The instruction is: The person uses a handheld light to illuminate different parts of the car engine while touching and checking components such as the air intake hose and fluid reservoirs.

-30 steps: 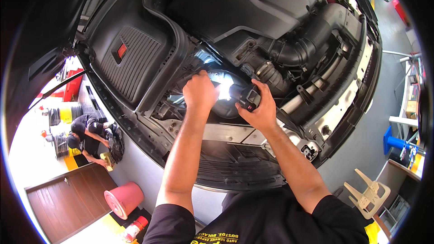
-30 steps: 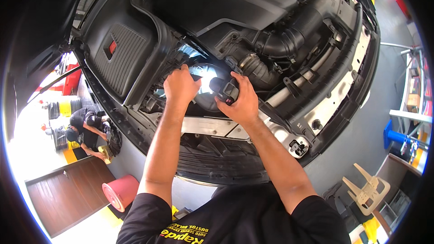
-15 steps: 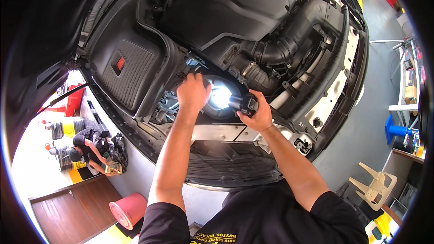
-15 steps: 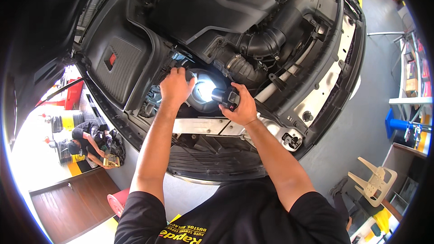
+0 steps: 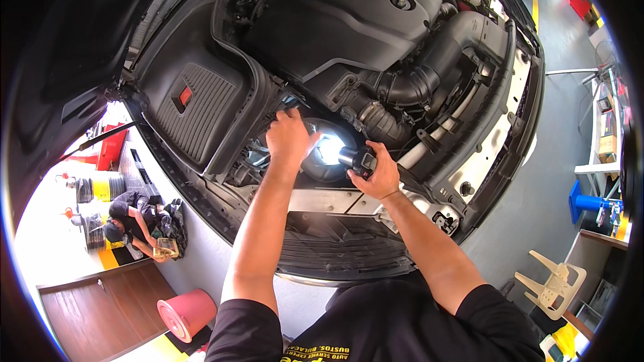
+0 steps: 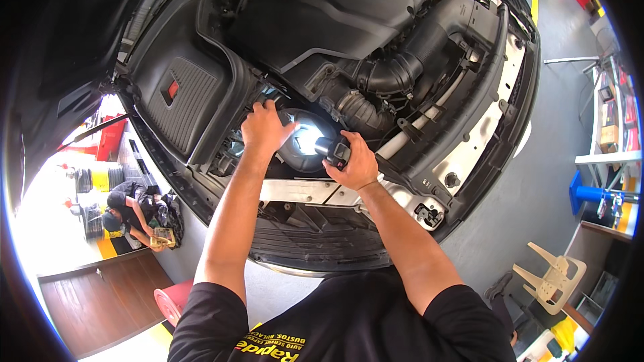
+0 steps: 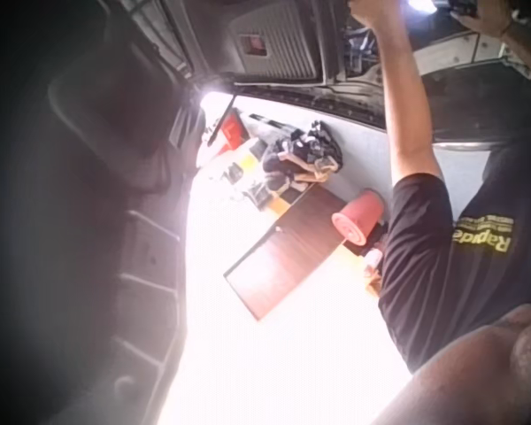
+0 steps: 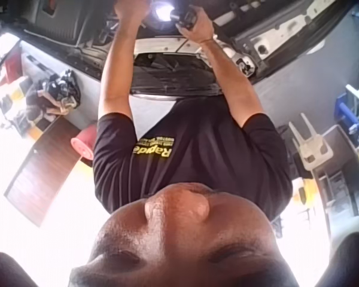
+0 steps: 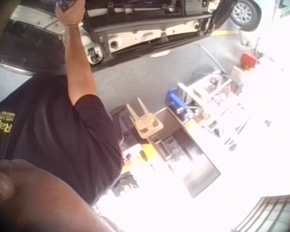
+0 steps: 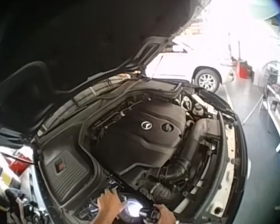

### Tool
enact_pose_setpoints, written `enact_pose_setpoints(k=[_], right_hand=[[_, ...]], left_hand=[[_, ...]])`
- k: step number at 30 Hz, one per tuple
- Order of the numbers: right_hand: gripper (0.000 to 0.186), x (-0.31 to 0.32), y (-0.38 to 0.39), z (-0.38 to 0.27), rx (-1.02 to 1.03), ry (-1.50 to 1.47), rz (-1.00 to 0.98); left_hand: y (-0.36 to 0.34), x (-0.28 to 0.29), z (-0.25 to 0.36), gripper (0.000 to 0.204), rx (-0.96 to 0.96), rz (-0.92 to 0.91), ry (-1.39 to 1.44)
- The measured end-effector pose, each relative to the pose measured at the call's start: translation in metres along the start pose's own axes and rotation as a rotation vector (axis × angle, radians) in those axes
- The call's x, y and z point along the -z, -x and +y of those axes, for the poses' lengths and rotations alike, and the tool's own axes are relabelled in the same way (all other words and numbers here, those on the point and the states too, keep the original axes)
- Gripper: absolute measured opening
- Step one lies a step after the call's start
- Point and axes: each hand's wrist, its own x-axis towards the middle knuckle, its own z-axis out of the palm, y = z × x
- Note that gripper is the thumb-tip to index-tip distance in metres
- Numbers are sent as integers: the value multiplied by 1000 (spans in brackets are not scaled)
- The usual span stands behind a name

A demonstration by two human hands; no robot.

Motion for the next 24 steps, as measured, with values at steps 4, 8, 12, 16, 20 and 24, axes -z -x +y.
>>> enact_pose_setpoints(k=[4,8,12,16,20,24], right_hand=[[84,-4,0,-9,22,-5,-12],[83,2,-1,-7,-49,-39,-17],[84,0,-2,-8,-34,-77,8],[83,8,-4,-7,-64,-32,3],[82,1,-4,-11,-67,-77,12],[82,-9,4,5,-85,-148,33]], left_hand=[[2,-20,-31,52,-471,8,-242],[-1,-29,-11,58,-153,98,-47],[-2,-40,-17,66,-138,65,-120],[6,-4,-10,58,-256,64,-110],[-7,-35,-16,54,124,-52,39],[-10,-64,-19,20,-138,148,24]])
